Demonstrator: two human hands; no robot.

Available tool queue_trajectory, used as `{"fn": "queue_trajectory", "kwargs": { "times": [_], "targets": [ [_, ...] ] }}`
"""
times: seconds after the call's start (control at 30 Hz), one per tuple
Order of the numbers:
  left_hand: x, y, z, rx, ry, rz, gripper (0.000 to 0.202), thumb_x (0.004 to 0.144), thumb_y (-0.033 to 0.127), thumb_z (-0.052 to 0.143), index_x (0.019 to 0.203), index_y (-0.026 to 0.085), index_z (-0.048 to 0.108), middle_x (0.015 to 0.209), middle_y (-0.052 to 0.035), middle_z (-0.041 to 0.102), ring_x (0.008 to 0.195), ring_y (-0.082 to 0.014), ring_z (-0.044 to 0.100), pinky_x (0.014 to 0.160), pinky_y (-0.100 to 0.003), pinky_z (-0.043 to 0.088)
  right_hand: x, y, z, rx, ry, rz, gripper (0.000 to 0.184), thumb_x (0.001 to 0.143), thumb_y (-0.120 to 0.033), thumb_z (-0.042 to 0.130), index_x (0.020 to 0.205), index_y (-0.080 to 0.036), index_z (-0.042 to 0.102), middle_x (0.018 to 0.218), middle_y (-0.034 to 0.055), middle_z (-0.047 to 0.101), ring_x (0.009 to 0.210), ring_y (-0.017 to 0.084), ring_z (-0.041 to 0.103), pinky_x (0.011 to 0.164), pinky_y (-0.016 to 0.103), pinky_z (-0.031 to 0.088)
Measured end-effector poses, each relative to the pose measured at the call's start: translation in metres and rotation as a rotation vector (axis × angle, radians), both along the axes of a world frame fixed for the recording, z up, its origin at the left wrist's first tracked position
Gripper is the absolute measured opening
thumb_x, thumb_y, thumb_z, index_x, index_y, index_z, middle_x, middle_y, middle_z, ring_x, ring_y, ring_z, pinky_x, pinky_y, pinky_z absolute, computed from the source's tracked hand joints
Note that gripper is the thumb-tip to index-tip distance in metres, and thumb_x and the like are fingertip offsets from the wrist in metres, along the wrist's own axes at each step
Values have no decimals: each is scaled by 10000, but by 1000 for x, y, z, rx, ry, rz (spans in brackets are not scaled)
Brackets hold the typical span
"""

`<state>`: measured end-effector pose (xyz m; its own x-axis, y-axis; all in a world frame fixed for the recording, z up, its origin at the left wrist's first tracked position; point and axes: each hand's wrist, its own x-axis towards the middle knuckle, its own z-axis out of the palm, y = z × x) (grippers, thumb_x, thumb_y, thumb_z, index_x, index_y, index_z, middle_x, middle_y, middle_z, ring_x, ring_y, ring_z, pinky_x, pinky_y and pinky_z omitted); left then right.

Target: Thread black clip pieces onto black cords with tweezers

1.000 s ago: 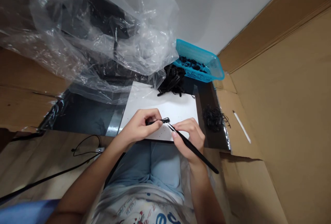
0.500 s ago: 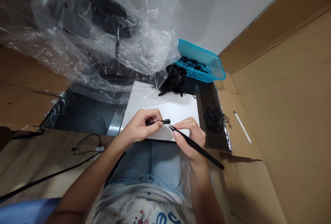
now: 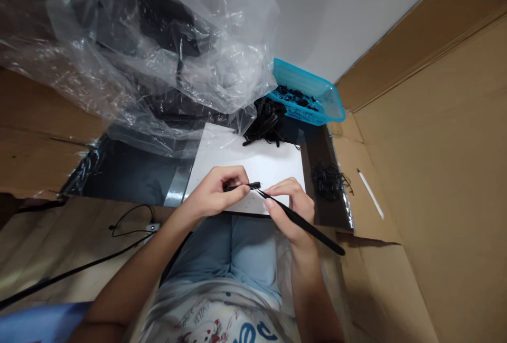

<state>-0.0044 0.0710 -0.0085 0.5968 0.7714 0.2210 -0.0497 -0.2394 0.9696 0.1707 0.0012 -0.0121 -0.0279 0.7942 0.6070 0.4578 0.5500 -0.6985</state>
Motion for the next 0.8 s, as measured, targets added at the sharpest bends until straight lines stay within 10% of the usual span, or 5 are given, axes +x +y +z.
{"fn": "queue_trajectory", "kwargs": {
  "times": [0.6, 0.8],
  "targets": [
    [0, -3, -4, -114, -118, -46, 223, 772, 270, 612, 611, 157, 506, 537, 61, 371, 506, -79, 313, 489, -232, 234, -29, 15, -13, -526, 1196, 257, 106, 603, -181, 605, 622, -192, 502, 580, -30, 521, 592, 123, 465, 612, 248, 369],
    [0, -1, -6, -103, -122, -9, 225, 776, 256, 619, 604, 154, 516, 513, 64, 388, 486, -73, 321, 477, -223, 237, -27, 20, -10, -557, 1270, 287, 167, 592, -204, 616, 603, -186, 450, 544, -42, 487, 537, 108, 423, 559, 231, 342]
  ]
}}
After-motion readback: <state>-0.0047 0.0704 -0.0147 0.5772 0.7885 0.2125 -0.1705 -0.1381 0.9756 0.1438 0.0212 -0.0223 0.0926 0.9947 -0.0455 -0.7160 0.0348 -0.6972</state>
